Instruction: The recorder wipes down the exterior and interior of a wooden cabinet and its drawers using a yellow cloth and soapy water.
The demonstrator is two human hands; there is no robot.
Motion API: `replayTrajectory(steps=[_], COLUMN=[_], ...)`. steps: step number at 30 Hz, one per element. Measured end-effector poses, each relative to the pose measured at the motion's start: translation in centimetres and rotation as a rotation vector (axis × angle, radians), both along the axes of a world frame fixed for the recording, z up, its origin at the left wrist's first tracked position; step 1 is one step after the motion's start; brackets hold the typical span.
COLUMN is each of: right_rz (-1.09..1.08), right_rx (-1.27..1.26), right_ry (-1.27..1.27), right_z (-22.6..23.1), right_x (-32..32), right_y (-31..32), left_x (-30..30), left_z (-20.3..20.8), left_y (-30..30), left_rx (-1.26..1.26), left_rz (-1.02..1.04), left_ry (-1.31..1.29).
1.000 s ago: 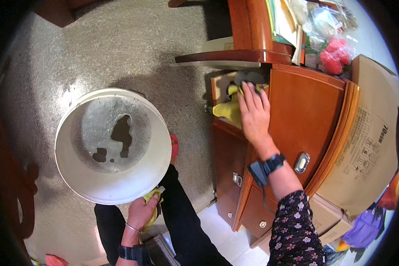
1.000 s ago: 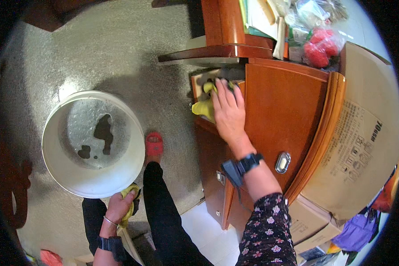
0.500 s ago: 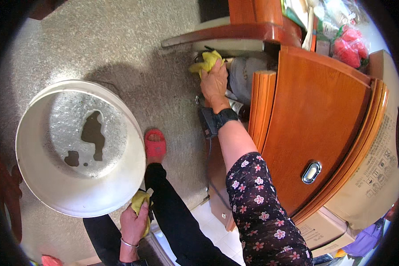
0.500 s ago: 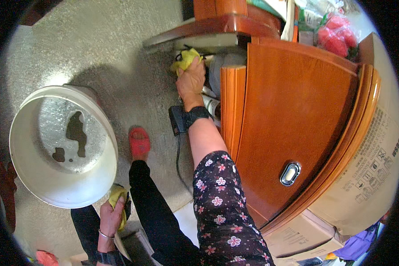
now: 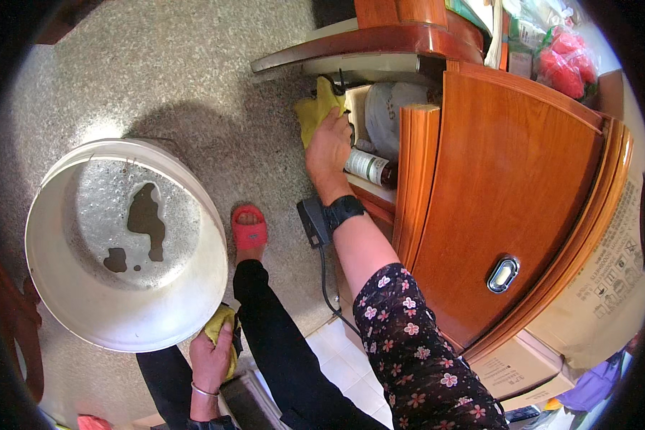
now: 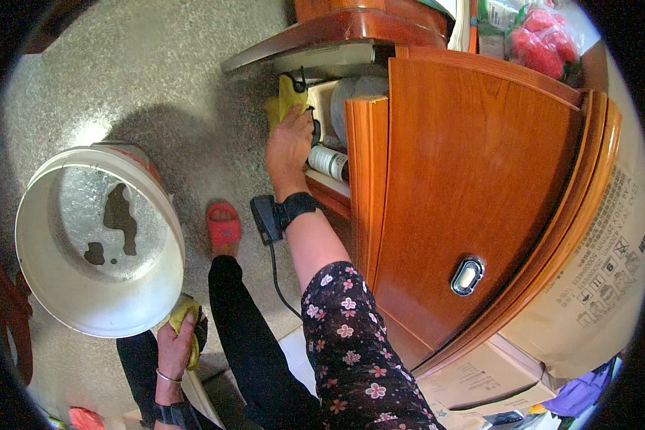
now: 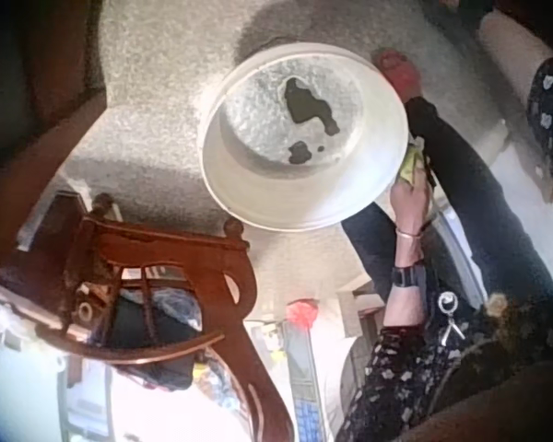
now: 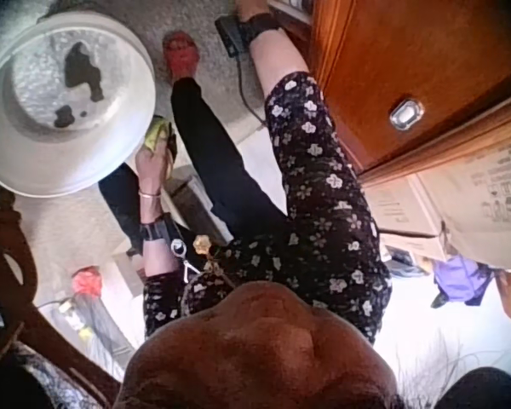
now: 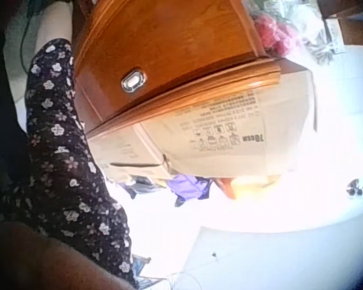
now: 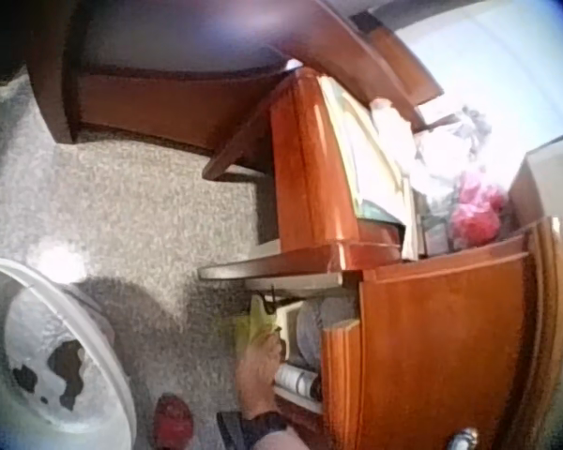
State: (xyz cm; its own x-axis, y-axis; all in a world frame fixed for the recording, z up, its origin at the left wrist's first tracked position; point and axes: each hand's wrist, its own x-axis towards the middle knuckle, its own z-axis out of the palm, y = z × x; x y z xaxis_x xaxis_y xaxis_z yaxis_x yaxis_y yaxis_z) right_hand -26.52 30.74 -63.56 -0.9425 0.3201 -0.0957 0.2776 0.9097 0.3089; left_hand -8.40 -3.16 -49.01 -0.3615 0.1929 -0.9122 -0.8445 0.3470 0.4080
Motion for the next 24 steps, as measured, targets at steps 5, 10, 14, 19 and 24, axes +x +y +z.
replayTrajectory(steps=[5,10,14,19,24], right_rz=[-0.031,-0.005,0.050,0.718,0.809], right_rx=[-0.015,-0.048,-0.208,0.045,0.510], right_ry=[-0.007,-0.060,-0.281,-0.158,-0.974], right_z=[0.4,2.2,4.4,4.4,2.9], right_x=[2.9,5.4,6.0,-2.2,-0.8], right_y=[-1.3,-2.2,-1.3,-0.1,-1.6], left_x=[-0.5,-1.0,-0.8,-1.4,-0.9], left_z=[0.3,0.5,0.2,1.0,0.8], left_y=[0.0,-0.2,-0.5,-0.8,-1.3], left_rx=[0.017,0.019,0.030,0.011,-0.014], left_rz=[0.046,0.091,0.166,0.105,0.137], left_ry=[0.057,0.116,0.155,0.035,0.069])
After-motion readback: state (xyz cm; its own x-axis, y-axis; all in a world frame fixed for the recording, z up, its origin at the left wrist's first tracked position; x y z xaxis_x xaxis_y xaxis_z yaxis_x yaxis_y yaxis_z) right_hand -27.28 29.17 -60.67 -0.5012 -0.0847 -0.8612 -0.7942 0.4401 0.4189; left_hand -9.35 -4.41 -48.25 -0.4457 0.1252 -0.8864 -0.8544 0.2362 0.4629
